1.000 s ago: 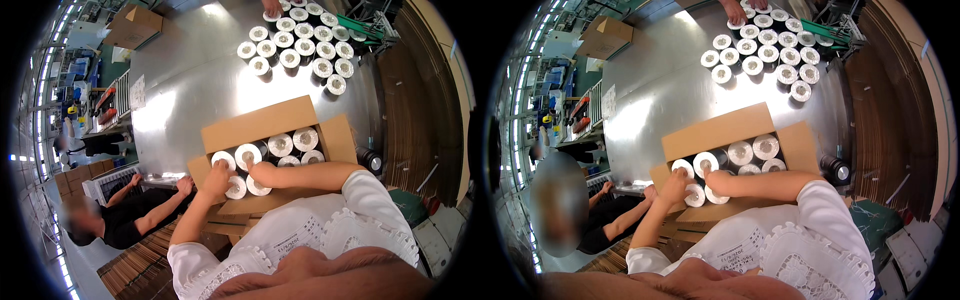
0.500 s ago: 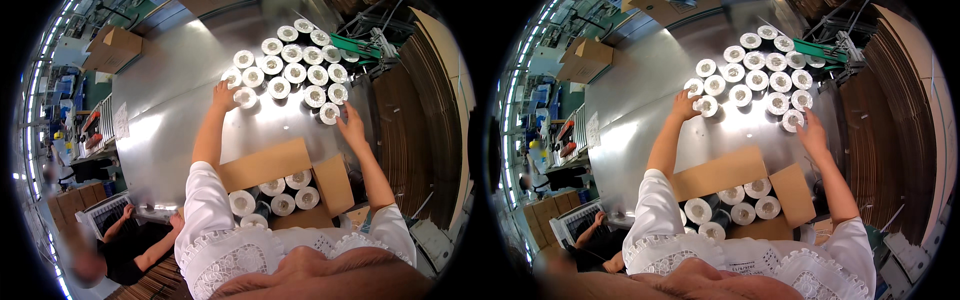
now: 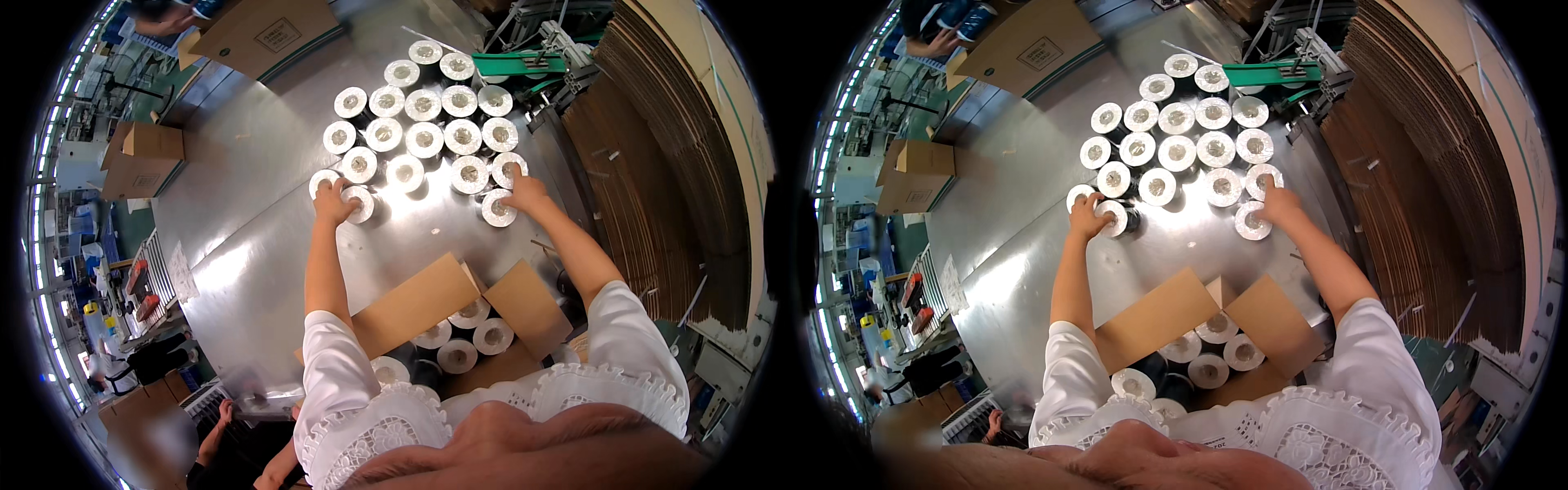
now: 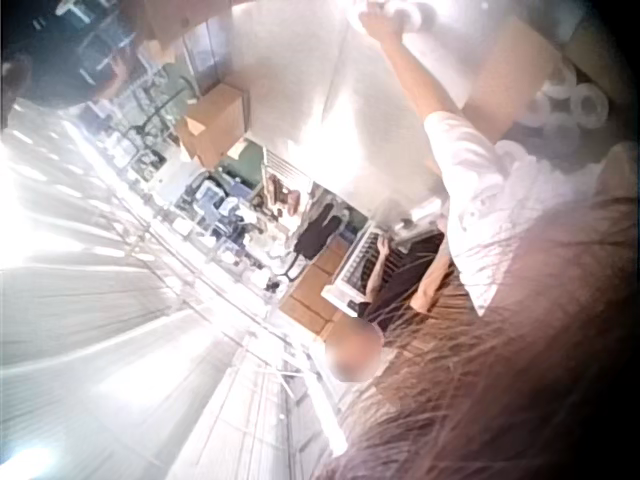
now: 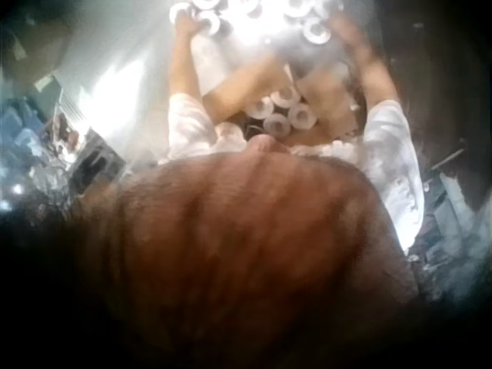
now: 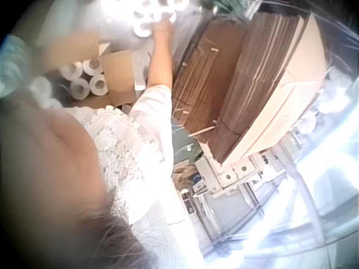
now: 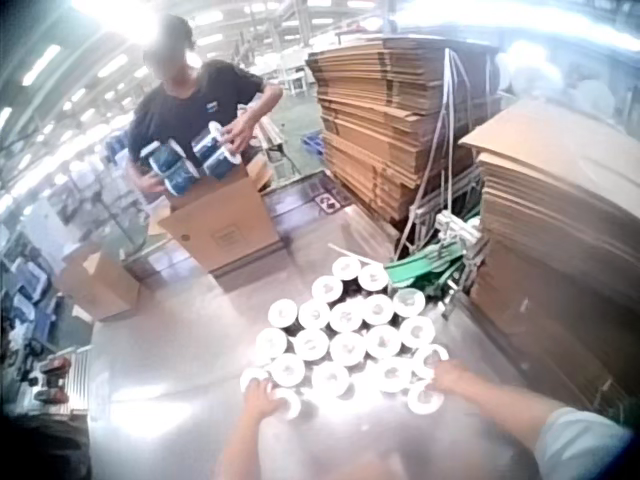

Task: The person packs cylindrical metal cans into a cardboard box on a factory floor. They repeatedly pick up cans from a pile on a metal table, place them into the box, and then close the box flaps. The process is repeated multiple times throughout the clip.

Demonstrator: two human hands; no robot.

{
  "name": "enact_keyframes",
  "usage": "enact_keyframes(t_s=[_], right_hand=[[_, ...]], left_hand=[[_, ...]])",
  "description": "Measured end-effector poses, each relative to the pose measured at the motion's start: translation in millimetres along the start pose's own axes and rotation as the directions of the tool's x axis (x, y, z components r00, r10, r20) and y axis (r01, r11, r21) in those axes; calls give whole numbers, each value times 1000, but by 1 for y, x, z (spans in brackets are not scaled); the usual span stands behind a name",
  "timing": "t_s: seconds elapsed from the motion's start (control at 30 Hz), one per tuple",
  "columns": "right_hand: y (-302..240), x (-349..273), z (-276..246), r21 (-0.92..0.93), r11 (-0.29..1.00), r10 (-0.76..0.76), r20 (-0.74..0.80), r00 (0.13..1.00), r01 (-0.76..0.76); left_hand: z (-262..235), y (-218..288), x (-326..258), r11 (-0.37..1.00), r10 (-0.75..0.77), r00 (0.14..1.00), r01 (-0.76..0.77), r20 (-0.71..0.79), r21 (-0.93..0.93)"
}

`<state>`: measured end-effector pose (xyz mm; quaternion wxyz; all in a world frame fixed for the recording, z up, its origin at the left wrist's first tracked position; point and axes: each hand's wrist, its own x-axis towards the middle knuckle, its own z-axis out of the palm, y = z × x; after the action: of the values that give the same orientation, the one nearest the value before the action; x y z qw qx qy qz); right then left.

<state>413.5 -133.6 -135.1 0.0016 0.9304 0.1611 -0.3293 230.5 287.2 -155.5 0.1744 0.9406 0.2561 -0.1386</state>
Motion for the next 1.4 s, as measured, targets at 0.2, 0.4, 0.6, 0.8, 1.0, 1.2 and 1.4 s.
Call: enact_keyframes(t_s=[0.2,0.4,0.6,0.8,1.0,1.2,1.4], right_hand=[[25,6,48,223,960,-134,-161,978,168],[28,24,72,354,895,-162,-310,937,272],[65,-49,7,408,863,-156,-345,925,298],[19,-207,-101,733,233,-218,-601,769,639],[-25,-349,-96,135,405,-850,-310,427,904],[-41,-346,-3,-86,580,-790,181,585,810],[-20,-340,-4,5,537,-836,-129,534,843]], left_hand=[[2,26,-5,962,-84,996,85,-17,258],[-46,13,-60,995,-101,995,101,7,-5],[-177,51,-266,437,-52,998,-18,-45,-899],[-132,145,-419,-46,47,966,256,254,-966],[-9,195,-429,930,231,972,-207,-44,303],[-22,186,-432,935,353,936,-353,-2,24],[-65,104,-496,941,-149,914,14,-376,-337]])
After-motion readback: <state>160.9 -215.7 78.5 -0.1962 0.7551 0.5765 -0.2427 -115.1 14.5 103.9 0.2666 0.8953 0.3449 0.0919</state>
